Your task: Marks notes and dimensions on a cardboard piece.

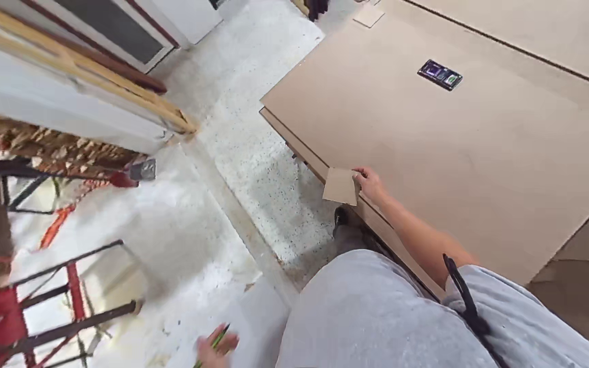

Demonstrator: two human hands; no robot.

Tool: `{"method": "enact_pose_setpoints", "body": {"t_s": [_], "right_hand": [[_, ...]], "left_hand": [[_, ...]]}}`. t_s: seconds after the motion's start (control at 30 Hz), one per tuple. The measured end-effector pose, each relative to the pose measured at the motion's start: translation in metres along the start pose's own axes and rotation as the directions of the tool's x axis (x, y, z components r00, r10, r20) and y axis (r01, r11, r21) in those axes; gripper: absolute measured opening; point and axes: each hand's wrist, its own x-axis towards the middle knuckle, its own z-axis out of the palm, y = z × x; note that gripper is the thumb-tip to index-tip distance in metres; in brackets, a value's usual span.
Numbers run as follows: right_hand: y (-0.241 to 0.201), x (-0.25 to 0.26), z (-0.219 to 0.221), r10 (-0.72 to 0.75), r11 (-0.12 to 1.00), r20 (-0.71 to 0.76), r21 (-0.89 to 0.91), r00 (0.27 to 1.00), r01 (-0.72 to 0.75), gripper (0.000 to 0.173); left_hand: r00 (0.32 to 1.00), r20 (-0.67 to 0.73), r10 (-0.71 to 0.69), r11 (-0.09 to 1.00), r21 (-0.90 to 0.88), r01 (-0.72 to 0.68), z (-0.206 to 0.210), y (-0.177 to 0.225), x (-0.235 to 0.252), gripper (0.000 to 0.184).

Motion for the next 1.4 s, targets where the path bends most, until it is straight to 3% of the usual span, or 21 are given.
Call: {"method": "enact_pose_setpoints", "body": {"t_s": [0.03, 0.1, 0.23, 0.3, 0.43, 0.6, 0.7, 0.8, 0.9, 1.0, 1.07, 1.17, 1.23, 1.33, 1.4], "right_hand": [[-0.005, 0.018, -0.005, 0.018, 0.999, -0.039, 0.049, 0.999, -0.016, 0.03], [-0.015, 0.049, -0.011, 0.049, 0.991, -0.088, 0.13, 0.995, -0.037, 0.031], [-0.035, 0.104, -0.031, 0.103, 0.975, -0.226, 0.217, 0.969, -0.053, 0.031], [-0.044, 0.131, -0.039, 0.1, 0.967, -0.294, 0.253, 0.951, -0.024, 0.031], [-0.055, 0.18, -0.051, 0.125, 0.964, -0.412, 0.264, 0.903, -0.013, 0.031], [-0.07, 0.243, -0.059, 0.201, 0.97, -0.543, 0.226, 0.816, -0.088, 0.033], [-0.089, 0.323, -0.081, 0.147, 0.984, -0.549, 0.167, 0.823, -0.065, 0.034], [-0.107, 0.426, -0.113, 0.056, 0.998, -0.524, 0.02, 0.85, -0.053, 0.034], [-0.111, 0.531, -0.148, -0.176, 0.979, -0.519, -0.184, 0.836, 0.092, 0.034], [-0.1, 0.588, -0.156, -0.416, 0.903, -0.606, -0.361, 0.678, 0.232, 0.033], [-0.099, 0.595, -0.159, -0.485, 0.864, -0.605, -0.442, 0.631, 0.24, 0.043], [-0.101, 0.582, -0.158, -0.541, 0.818, -0.52, -0.509, 0.662, 0.269, 0.047], [-0.102, 0.58, -0.157, -0.571, 0.774, -0.407, -0.555, 0.713, 0.304, 0.041], [-0.099, 0.582, -0.154, -0.526, 0.752, -0.313, -0.606, 0.791, 0.26, 0.042], [-0.1, 0.582, -0.153, -0.499, 0.764, -0.31, -0.598, 0.809, 0.242, 0.042]], "left_hand": [[0.993, 0.106, -0.049, 0.998, 0.052, 0.044, 0.037, 0.004, 0.032, 0.066], [0.969, 0.248, -0.015, 0.99, 0.141, -0.021, 0.104, 0.031, 0.085, 0.041], [0.862, 0.48, 0.161, 0.94, 0.192, -0.282, 0.229, 0.108, 0.171, 0.033], [0.743, 0.626, 0.237, 0.919, 0.104, -0.381, 0.29, 0.154, 0.214, 0.031], [0.438, 0.843, 0.312, 0.868, -0.065, -0.492, 0.427, 0.233, 0.298, 0.027], [0.177, 0.96, 0.216, 0.872, -0.108, -0.477, 0.613, 0.309, 0.367, 0.026], [0.03, 0.977, 0.211, 0.86, -0.171, -0.48, 0.727, 0.35, 0.385, 0.027], [-0.014, 0.965, 0.263, 0.785, -0.223, -0.579, 0.833, 0.38, 0.389, 0.028], [-0.042, 0.945, 0.325, 0.737, -0.281, -0.615, 0.921, 0.4, 0.385, 0.022], [-0.158, 0.93, 0.332, 0.756, -0.363, -0.544, 0.984, 0.405, 0.395, 0.022], [-0.2, 0.928, 0.314, 0.771, -0.373, -0.516, 1.018, 0.409, 0.403, 0.027], [-0.191, 0.929, 0.317, 0.811, -0.37, -0.453, 1.053, 0.417, 0.403, 0.024], [-0.218, 0.92, 0.327, 0.768, -0.393, -0.506, 1.066, 0.423, 0.398, 0.015], [-0.384, 0.892, 0.238, 0.709, -0.43, -0.559, 1.075, 0.431, 0.394, 0.015], [-0.438, 0.876, 0.2, 0.702, -0.44, -0.56, 1.078, 0.433, 0.394, 0.016]]}}
